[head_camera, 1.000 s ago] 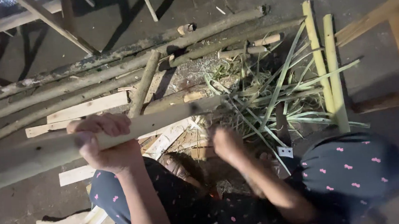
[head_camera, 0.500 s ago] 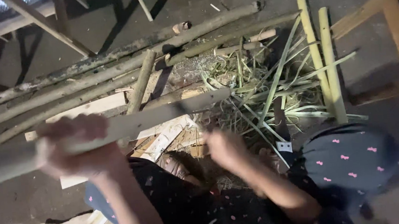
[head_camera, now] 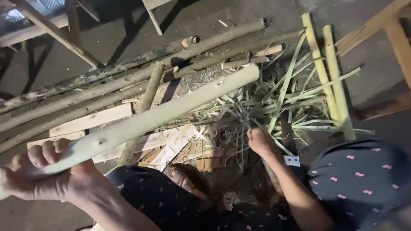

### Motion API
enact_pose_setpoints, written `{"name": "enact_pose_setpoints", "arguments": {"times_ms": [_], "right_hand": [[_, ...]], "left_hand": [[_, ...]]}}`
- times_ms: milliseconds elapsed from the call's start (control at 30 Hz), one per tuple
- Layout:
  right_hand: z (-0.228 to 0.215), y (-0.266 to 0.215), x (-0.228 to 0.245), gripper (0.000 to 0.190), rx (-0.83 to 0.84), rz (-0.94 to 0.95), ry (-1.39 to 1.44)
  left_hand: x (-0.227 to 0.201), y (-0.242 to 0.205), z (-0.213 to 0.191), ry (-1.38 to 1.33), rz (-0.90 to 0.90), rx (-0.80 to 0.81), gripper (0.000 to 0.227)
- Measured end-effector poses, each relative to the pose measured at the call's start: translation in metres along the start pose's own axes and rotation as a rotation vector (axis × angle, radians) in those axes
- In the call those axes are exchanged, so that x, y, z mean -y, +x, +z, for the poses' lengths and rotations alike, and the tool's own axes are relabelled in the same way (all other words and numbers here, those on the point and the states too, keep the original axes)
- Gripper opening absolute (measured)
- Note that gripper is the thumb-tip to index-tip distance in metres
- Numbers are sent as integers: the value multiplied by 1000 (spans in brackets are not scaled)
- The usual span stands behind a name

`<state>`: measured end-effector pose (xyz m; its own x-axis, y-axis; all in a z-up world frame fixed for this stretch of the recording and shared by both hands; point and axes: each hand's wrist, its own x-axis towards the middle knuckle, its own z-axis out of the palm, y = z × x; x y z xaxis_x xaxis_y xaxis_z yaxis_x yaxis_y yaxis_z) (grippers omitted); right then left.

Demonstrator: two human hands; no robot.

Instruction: Shaving bark off a wooden branch using a curved blade

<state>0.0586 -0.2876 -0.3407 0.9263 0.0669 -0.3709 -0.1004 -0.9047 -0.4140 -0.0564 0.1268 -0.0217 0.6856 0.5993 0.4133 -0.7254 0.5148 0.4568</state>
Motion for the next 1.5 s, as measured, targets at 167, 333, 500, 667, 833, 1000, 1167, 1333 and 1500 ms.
{"name": "enact_pose_setpoints", "arguments": {"times_ms": [167,333,500,667,833,1000,1167,1333,1500], "right_hand": [[25,1,-1,26,152,12,-144],[38,-2,-2,28,92,-34,-130],[29,-18,17,27,99,-16,-144],[-51,-31,76,86,-71,-57,358],[-186,-57,106,108,-318,42,1494],[-214,-60,101,98,-24,-687,1591],[-218,-66,118,29,4,-307,1491],[-188,-52,86,23,-61,-523,1494],[-178,-47,79,52,-210,-380,1146]], "left_hand": [[5,4,1,-209,30,-214,19],[11,4,-3,-295,89,-485,19],[17,8,13,-229,107,-693,24],[22,12,15,-251,9,-831,31],[24,11,16,-260,-84,-890,33],[33,9,25,-313,-94,-934,29],[40,11,31,-317,-143,-942,30],[40,13,28,-256,-93,-962,32],[39,14,16,-237,-12,-979,37]]}}
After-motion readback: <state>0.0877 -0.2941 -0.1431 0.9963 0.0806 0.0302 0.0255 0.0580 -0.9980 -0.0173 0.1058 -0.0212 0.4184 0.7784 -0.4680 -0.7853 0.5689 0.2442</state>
